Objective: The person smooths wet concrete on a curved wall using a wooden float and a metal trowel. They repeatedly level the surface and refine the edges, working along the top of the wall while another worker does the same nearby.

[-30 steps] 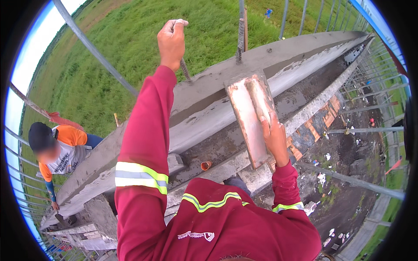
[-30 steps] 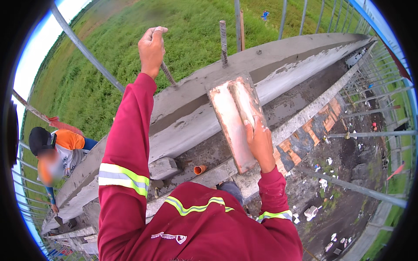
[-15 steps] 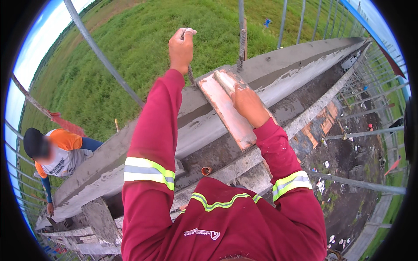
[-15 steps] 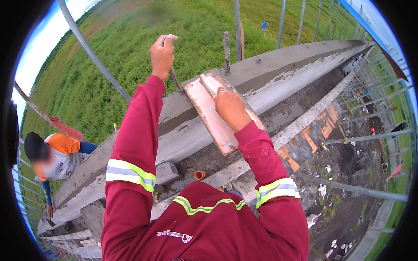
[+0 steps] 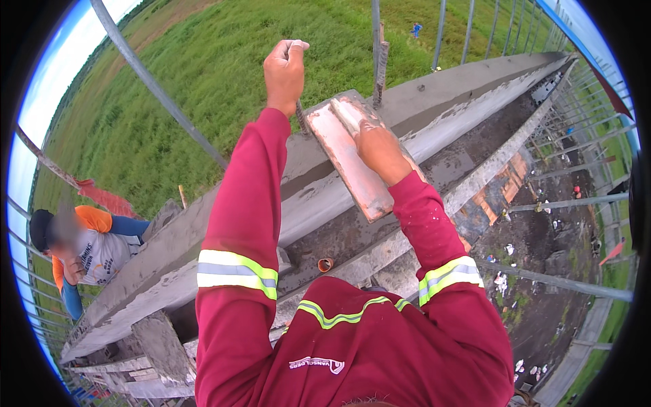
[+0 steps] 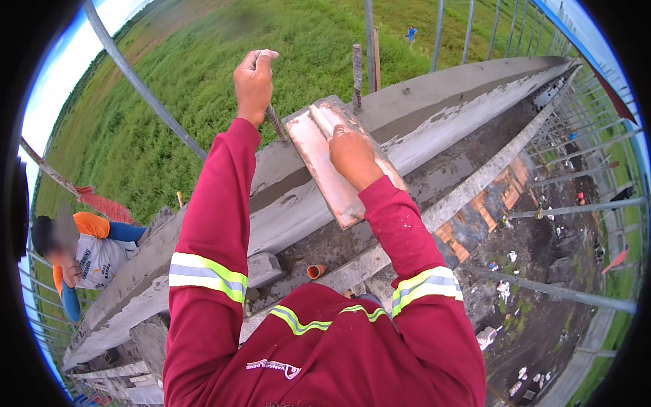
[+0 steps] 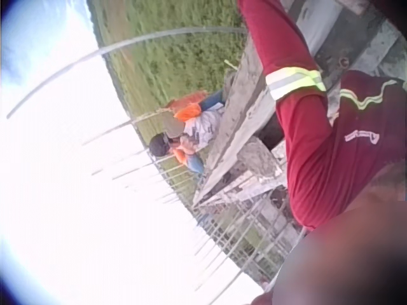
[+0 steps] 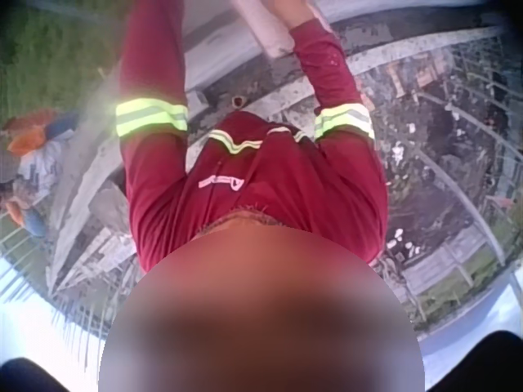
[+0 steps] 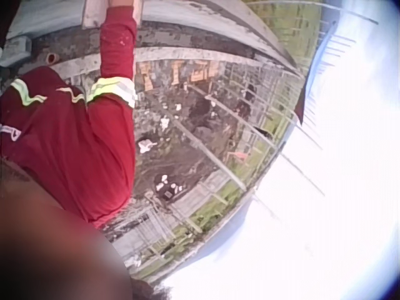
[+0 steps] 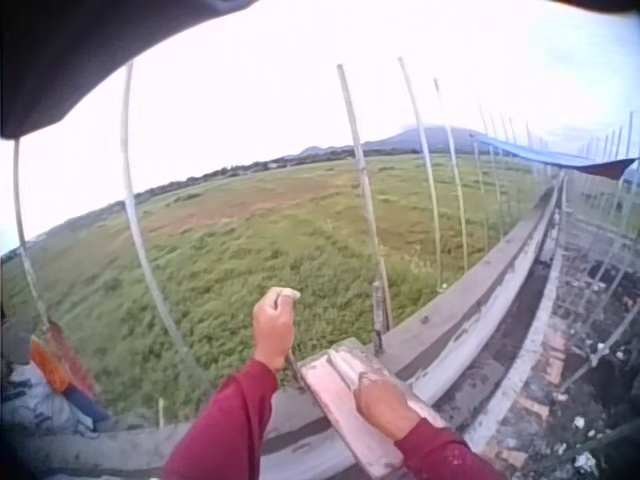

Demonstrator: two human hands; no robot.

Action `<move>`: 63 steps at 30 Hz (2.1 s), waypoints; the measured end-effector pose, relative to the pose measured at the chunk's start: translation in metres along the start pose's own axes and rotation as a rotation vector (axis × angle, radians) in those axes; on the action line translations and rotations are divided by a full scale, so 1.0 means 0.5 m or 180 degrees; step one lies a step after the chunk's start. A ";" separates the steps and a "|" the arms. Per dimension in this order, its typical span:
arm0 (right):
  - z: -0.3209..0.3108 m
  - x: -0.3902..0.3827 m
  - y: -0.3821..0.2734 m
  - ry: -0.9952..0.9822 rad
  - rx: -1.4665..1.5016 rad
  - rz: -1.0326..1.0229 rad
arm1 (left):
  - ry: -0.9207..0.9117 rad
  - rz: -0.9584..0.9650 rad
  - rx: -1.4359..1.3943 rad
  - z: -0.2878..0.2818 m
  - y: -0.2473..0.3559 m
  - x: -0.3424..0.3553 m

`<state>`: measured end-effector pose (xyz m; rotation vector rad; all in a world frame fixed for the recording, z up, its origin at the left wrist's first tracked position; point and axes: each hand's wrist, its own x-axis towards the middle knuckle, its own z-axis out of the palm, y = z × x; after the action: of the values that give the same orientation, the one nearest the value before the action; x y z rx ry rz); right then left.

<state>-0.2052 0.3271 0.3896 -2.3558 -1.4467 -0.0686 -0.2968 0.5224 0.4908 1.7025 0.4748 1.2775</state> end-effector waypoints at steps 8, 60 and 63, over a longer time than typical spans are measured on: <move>-0.018 -0.010 -0.004 0.0041 0.0028 -0.0033 | 0.0061 0.0264 -0.0010 0.001 -0.009 0.001; -0.105 0.059 0.311 0.0012 -0.0495 0.0281 | 0.0197 -0.0090 0.0058 -0.001 -0.008 -0.001; -0.122 -0.031 0.304 0.0198 -0.0432 0.0364 | 0.0149 0.0020 0.0072 -0.001 -0.007 -0.001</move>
<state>-0.0709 0.2321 0.3991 -2.5167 -1.3138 -0.2141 -0.2968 0.5239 0.4878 1.6971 0.5134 1.3236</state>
